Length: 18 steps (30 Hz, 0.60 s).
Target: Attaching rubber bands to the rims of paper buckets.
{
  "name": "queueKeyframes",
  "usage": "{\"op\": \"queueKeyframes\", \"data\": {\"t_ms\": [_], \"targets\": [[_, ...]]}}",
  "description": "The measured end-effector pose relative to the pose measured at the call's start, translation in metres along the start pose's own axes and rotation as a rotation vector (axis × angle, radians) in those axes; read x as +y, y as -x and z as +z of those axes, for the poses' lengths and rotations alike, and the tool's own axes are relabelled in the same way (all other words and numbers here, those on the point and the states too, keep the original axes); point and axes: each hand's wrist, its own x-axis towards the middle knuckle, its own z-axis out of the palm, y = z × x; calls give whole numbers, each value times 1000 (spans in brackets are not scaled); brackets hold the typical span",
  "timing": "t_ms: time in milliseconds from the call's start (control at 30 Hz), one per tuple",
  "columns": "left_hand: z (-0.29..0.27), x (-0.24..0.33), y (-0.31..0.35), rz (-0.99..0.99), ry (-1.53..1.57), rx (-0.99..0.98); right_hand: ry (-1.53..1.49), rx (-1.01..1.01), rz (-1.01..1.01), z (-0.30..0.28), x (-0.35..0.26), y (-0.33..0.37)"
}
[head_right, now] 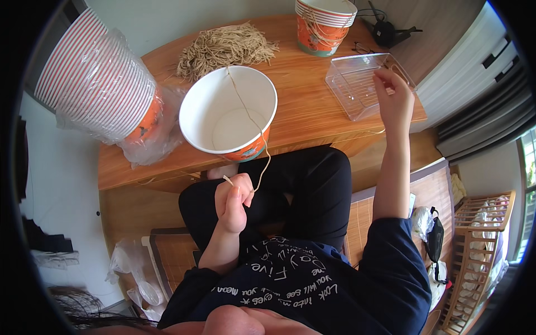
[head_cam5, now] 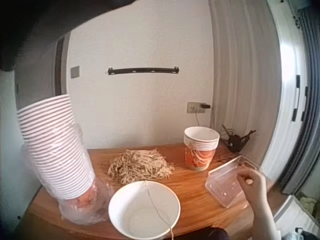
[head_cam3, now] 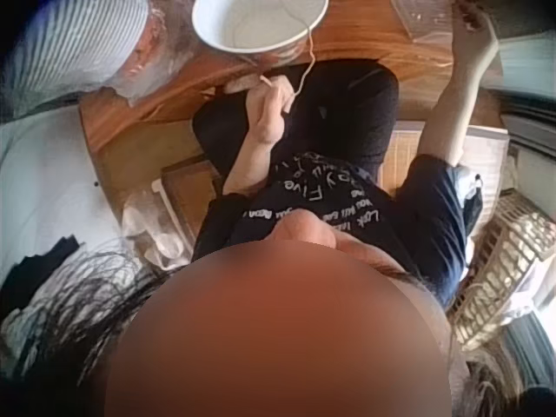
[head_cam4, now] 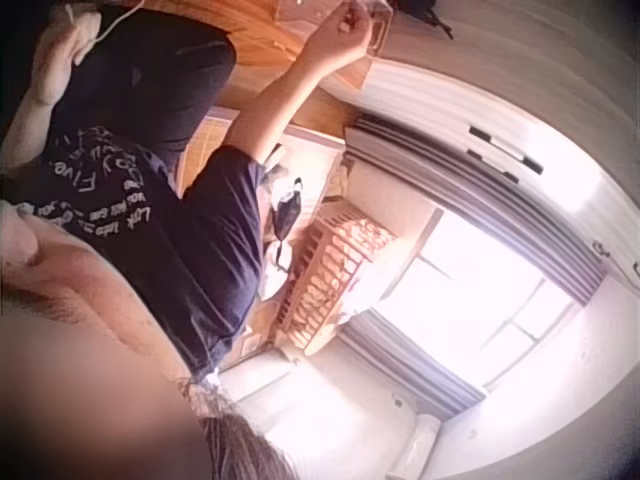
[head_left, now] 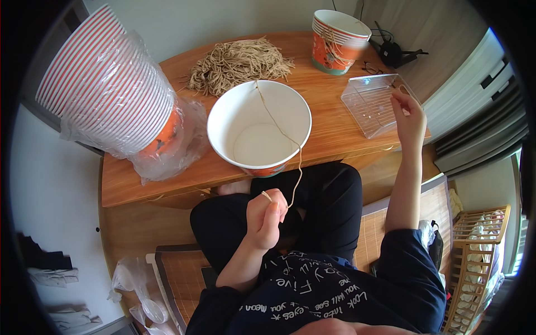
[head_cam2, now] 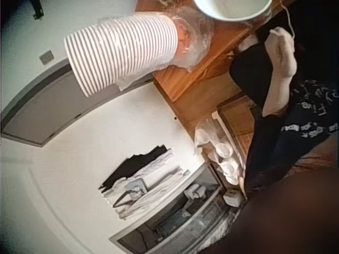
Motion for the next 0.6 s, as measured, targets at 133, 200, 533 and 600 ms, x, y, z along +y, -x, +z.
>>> {"op": "queueKeyframes", "data": {"t_ms": [133,200,533,600], "targets": [[-2,0,1,-16,6,-91,-328,-339,-236,12,-60,60],[-1,4,1,-82,14,-102,-513,-614,-532,21,-92,80],[-5,26,7,-125,92,-261,-947,-1234,-392,50,-137,106],[-8,28,7,-126,113,-303,-985,-1208,-466,53,-142,107]]}}
